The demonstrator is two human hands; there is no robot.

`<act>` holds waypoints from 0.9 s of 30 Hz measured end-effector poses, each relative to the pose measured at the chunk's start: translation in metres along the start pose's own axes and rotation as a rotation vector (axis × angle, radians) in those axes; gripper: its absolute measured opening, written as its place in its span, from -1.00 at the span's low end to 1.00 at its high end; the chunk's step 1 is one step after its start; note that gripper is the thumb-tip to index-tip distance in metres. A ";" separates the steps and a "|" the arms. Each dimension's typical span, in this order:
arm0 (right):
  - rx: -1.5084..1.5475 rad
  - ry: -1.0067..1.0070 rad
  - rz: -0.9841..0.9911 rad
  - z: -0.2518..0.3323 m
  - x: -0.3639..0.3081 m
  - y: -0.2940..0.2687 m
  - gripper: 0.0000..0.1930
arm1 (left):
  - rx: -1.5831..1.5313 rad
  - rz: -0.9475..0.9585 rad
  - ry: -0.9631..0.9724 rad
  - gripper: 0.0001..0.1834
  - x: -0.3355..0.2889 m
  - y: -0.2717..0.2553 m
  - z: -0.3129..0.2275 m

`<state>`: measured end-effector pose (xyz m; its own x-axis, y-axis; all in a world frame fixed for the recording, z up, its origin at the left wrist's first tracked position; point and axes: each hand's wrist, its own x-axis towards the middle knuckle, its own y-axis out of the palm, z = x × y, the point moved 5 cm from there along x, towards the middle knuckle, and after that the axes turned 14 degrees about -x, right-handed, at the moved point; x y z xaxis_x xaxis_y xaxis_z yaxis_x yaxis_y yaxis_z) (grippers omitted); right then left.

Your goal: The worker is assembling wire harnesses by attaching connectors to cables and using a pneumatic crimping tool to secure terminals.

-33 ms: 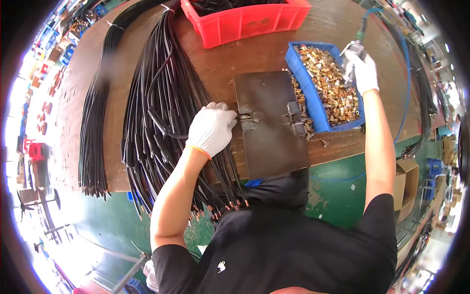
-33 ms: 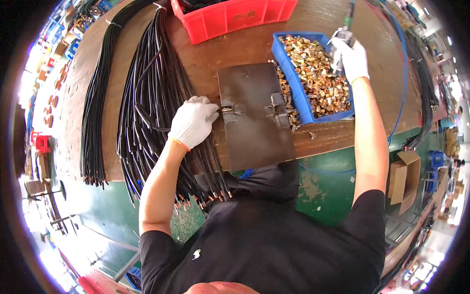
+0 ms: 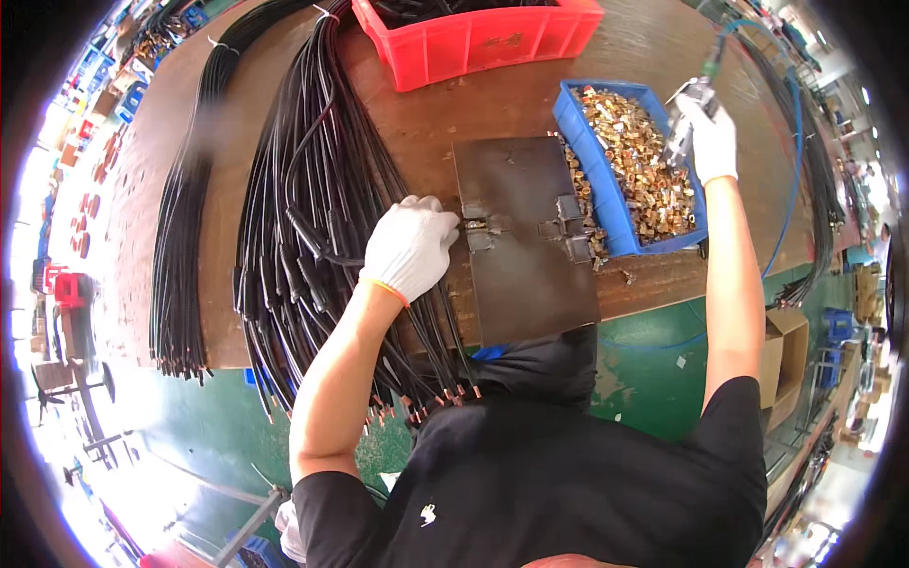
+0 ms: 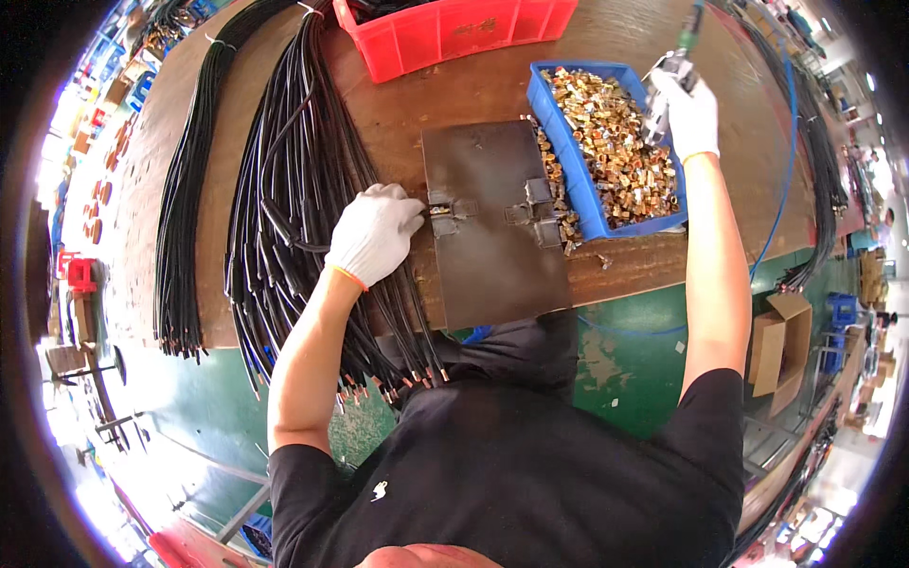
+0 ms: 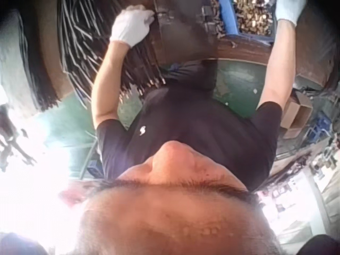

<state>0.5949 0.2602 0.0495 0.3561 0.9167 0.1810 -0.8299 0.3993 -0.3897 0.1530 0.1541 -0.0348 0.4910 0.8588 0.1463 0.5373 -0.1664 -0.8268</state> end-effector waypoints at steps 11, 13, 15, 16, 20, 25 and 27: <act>0.694 -0.303 -0.044 0.083 -0.034 -0.019 -0.70 | 0.003 -0.018 -0.020 -0.87 -0.015 -0.004 0.004; 0.668 -0.091 -0.070 0.063 -0.042 -0.012 -0.70 | -0.018 -0.043 -0.010 -0.86 -0.013 -0.006 0.000; 0.719 -0.047 -0.052 0.064 -0.056 -0.009 -0.78 | -0.049 -0.040 0.020 -0.86 -0.005 0.001 0.001; 0.778 -0.171 0.034 0.073 -0.063 0.010 -0.80 | -0.037 -0.049 0.018 -0.86 -0.010 0.005 0.009; 0.888 -0.396 0.376 0.122 -0.104 0.063 -0.82 | -0.021 -0.045 -0.005 -0.85 -0.010 0.002 0.007; 0.832 -0.372 0.634 0.111 -0.141 0.140 -0.74 | -0.014 -0.031 -0.007 -0.87 -0.009 0.003 0.009; 0.813 -0.398 0.696 0.101 -0.142 0.163 -0.72 | -0.008 -0.018 -0.002 -0.88 -0.008 0.002 0.006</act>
<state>0.3654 0.1938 0.0513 -0.3308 0.8098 0.4845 -0.8781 -0.4523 0.1564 0.1465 0.1496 -0.0410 0.4798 0.8627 0.1595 0.5515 -0.1552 -0.8196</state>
